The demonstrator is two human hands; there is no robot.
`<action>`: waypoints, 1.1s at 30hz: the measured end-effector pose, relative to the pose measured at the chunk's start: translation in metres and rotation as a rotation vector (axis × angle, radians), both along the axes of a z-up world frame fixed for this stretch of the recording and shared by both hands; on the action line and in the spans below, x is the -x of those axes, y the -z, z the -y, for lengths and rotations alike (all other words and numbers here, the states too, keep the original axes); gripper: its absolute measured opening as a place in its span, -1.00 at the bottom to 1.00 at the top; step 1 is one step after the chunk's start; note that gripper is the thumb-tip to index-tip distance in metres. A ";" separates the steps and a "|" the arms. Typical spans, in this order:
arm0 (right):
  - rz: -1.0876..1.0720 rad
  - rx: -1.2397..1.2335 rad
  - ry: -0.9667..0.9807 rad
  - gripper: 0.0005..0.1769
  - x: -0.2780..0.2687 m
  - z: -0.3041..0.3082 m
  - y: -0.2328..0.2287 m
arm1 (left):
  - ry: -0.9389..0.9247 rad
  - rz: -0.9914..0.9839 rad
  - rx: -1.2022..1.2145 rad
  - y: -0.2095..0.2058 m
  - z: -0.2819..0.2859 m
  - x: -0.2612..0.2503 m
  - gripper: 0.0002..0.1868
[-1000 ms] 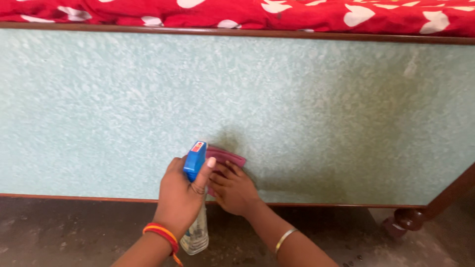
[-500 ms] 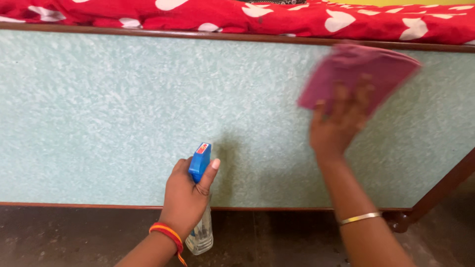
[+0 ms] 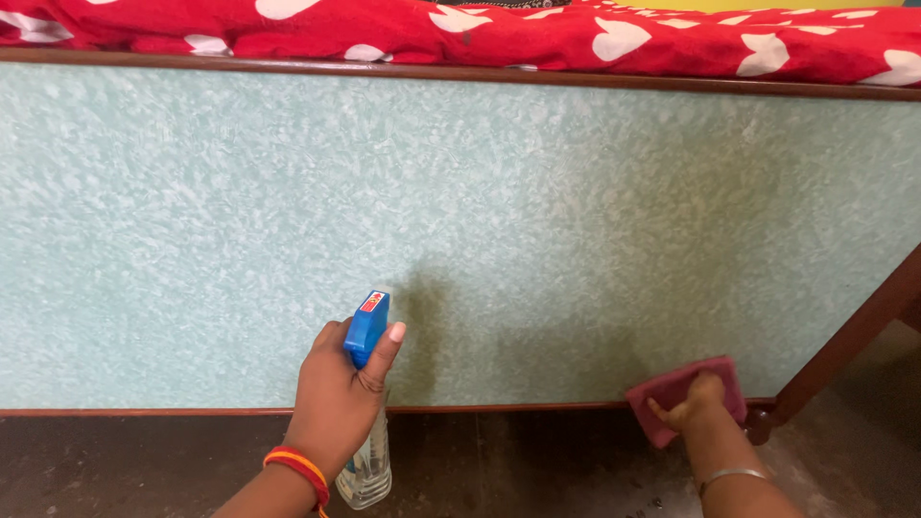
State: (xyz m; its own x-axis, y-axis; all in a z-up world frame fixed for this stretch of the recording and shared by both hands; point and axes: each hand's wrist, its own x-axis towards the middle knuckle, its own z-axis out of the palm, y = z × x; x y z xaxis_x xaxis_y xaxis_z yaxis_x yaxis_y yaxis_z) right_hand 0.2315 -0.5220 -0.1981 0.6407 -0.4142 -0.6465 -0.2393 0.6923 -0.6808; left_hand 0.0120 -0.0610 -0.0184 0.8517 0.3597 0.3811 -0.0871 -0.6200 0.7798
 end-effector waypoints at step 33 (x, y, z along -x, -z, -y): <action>0.751 1.745 0.460 -0.13 0.013 -0.353 -0.244 | -0.159 0.108 0.147 -0.060 -0.109 0.056 -0.38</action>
State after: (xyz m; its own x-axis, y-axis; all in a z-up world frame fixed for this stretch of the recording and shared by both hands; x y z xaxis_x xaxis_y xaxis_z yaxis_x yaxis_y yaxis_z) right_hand 0.2190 -0.1692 0.0463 0.2194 -0.3823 0.8976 0.3507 -0.8276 -0.4382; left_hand -0.0443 0.0481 0.0413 0.7371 0.5441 0.4008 -0.0854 -0.5134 0.8539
